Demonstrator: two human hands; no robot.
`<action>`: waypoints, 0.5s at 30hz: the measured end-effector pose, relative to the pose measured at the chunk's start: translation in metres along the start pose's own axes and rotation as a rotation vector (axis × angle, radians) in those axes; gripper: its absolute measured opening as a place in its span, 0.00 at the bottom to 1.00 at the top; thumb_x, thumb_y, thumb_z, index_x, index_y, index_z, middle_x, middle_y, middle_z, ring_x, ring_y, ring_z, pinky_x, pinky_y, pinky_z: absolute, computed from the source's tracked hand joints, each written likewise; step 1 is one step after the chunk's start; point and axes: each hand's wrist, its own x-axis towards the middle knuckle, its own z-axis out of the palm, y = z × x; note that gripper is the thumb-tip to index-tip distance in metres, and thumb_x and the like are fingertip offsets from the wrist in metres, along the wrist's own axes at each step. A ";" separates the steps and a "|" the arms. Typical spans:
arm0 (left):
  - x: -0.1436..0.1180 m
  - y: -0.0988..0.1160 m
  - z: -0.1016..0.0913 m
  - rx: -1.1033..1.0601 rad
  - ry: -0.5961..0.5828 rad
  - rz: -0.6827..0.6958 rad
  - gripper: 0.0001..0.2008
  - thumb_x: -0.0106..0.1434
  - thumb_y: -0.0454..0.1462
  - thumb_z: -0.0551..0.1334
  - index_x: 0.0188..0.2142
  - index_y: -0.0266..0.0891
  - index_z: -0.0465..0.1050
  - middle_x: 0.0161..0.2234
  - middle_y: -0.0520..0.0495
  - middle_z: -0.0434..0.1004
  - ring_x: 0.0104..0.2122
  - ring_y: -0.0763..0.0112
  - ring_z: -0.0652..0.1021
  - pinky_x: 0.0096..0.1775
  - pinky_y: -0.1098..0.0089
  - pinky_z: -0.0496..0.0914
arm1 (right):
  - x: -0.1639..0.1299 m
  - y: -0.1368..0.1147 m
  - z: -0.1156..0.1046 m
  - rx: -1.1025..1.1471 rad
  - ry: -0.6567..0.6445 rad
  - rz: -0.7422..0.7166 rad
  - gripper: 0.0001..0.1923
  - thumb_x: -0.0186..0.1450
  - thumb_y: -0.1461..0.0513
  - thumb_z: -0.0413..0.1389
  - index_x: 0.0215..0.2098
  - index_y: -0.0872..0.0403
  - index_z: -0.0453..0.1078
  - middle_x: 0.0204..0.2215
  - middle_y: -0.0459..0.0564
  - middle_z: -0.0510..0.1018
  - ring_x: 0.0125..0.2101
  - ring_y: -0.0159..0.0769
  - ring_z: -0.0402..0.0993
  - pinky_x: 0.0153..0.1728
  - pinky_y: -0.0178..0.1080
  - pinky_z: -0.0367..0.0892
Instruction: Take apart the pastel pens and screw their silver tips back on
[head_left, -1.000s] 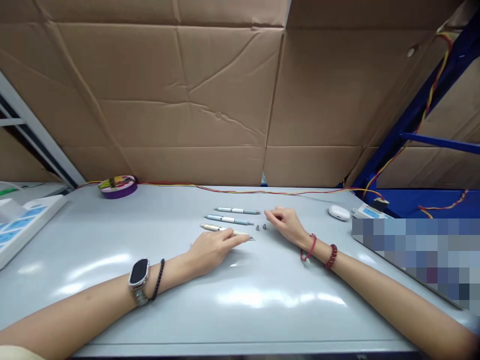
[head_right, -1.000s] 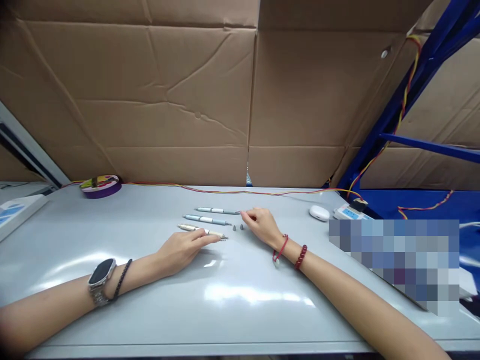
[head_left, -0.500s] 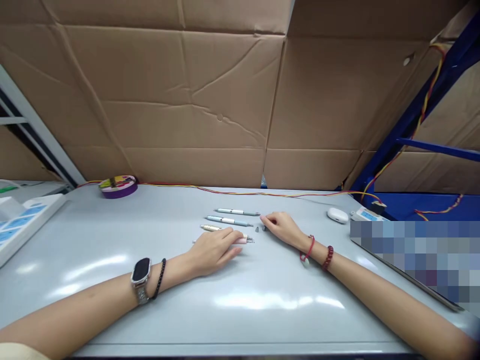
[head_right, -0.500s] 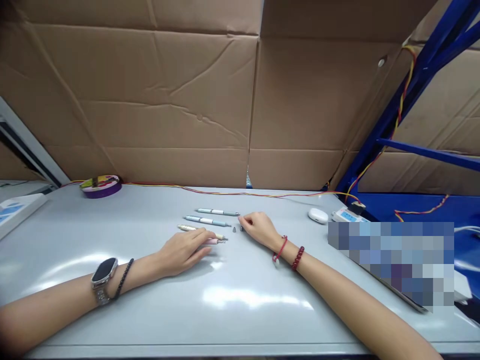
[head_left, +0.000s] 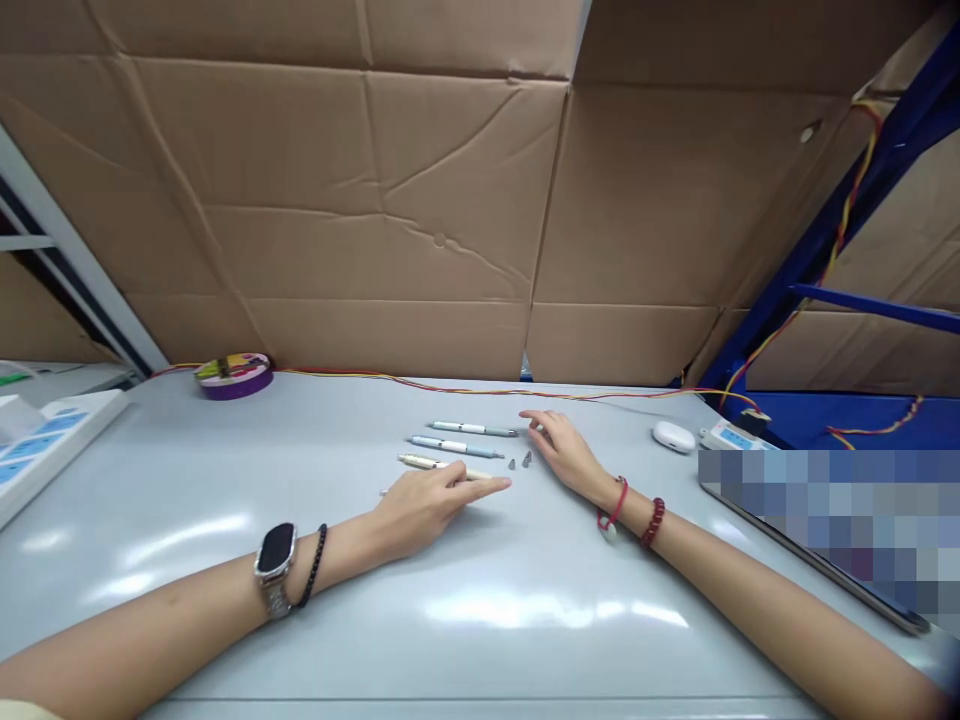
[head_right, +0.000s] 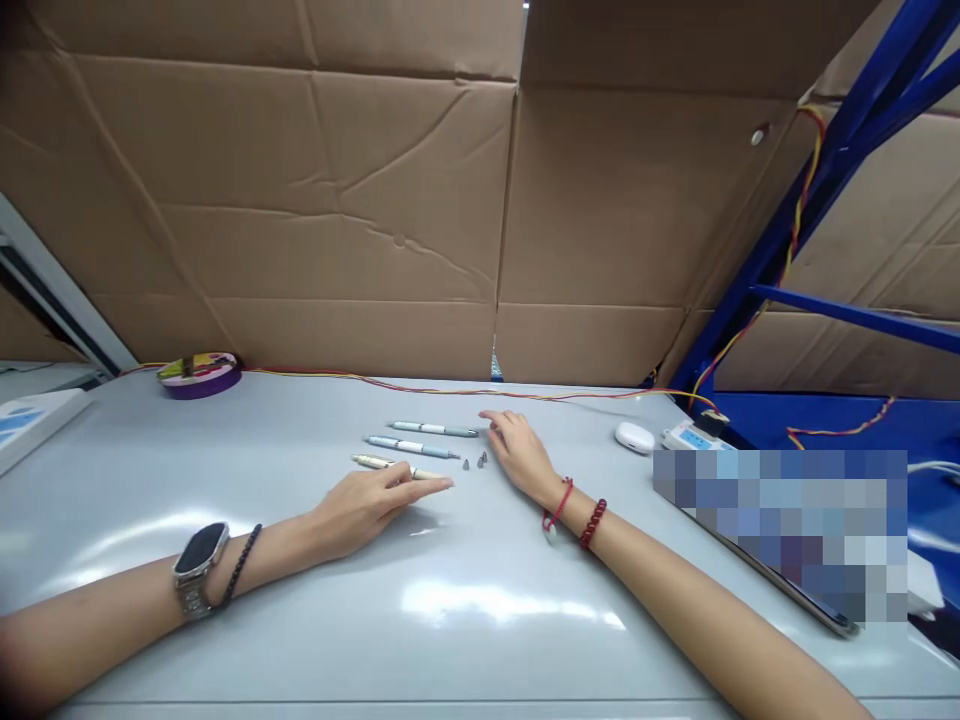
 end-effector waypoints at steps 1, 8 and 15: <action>0.000 0.000 0.000 0.005 -0.003 0.005 0.25 0.66 0.29 0.46 0.58 0.56 0.55 0.31 0.52 0.64 0.24 0.73 0.68 0.24 0.76 0.59 | 0.000 0.001 0.001 -0.001 -0.012 -0.015 0.16 0.67 0.64 0.44 0.51 0.51 0.64 0.39 0.52 0.71 0.41 0.41 0.66 0.43 0.43 0.62; 0.001 0.001 0.002 -0.011 -0.004 -0.030 0.20 0.66 0.30 0.47 0.54 0.49 0.60 0.31 0.52 0.66 0.24 0.73 0.69 0.23 0.75 0.59 | 0.000 0.002 0.003 -0.022 -0.102 -0.089 0.18 0.67 0.66 0.43 0.50 0.49 0.68 0.41 0.52 0.71 0.42 0.41 0.65 0.44 0.44 0.64; 0.003 0.004 -0.002 -0.073 0.047 -0.056 0.10 0.70 0.35 0.47 0.45 0.40 0.64 0.37 0.50 0.72 0.33 0.70 0.73 0.31 0.73 0.66 | 0.000 0.002 0.003 -0.051 -0.113 -0.079 0.15 0.67 0.64 0.47 0.50 0.51 0.66 0.43 0.52 0.71 0.44 0.42 0.65 0.46 0.44 0.63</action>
